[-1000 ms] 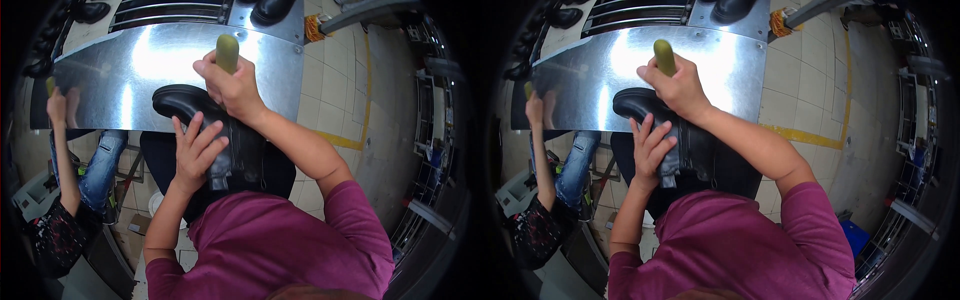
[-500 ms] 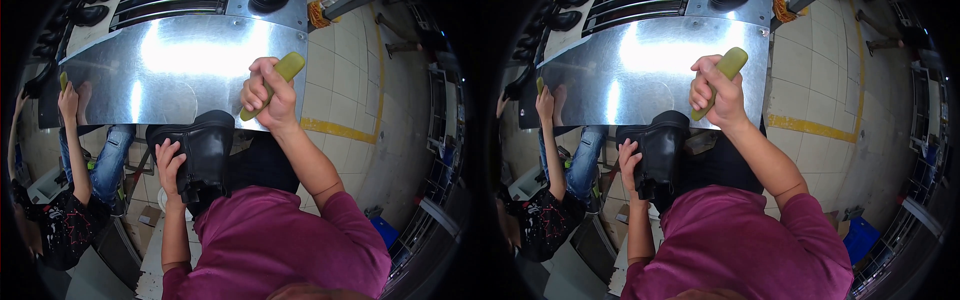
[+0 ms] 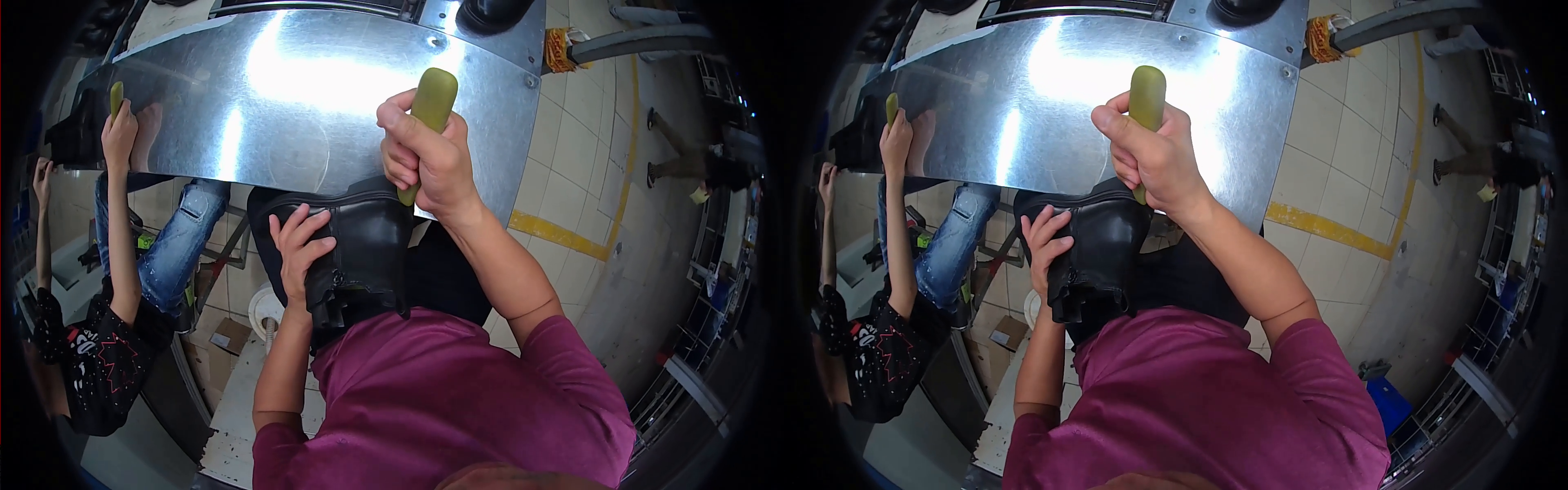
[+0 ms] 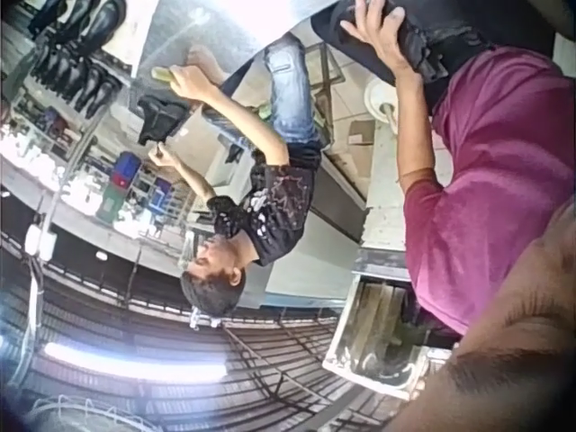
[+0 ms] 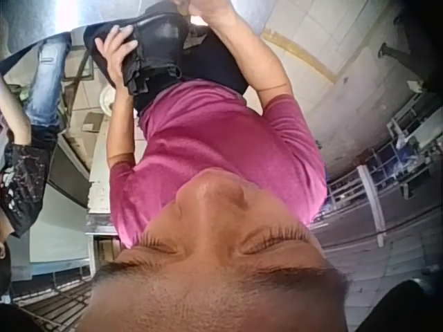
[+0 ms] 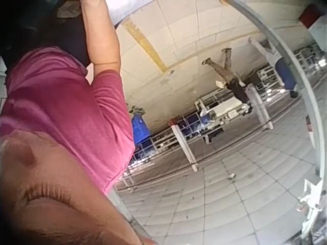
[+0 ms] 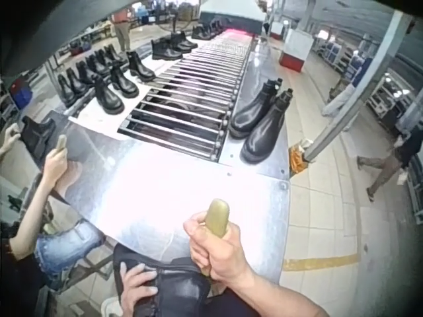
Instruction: Polishing and finishing leather boots on a manufacturing line.
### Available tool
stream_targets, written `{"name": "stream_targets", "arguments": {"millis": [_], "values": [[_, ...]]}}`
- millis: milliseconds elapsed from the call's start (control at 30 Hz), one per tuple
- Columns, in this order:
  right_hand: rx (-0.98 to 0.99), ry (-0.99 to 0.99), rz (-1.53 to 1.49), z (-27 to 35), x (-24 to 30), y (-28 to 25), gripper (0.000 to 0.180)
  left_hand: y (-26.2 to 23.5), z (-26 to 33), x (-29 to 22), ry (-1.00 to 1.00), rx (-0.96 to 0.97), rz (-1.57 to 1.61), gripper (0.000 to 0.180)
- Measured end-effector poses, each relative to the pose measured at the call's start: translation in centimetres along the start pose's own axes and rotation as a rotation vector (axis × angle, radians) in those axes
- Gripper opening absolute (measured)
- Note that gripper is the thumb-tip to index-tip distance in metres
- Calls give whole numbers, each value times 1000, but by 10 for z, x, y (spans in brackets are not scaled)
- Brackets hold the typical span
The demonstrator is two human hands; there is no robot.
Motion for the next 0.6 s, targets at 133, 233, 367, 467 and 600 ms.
{"name": "stream_targets", "arguments": {"millis": [133,233,367,467,600], "values": [[-4,-6,-20,-5,-7,11,19,1,3,-3,46,-54,-9,29],[24,-31,-24,-9,-21,23,18,5,4,-7,72,-52,-13,27],[76,46,120,-14,-41,36,16,10,15,8,27,-102,133,27],[54,65,168,-14,-43,36,18,5,14,11,34,-115,179,27],[-43,-150,5,-9,-27,12,23,-4,13,14,15,-66,221,30]]}}
Point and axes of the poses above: each hand's wrist, its own z-axis away from the middle knuckle, its own y-axis out of the palm, x = y × z, the point moved 7 cm from there along -z, towards the middle knuckle, and after that the axes turned 13 degrees about x, right-handed, at the moved point
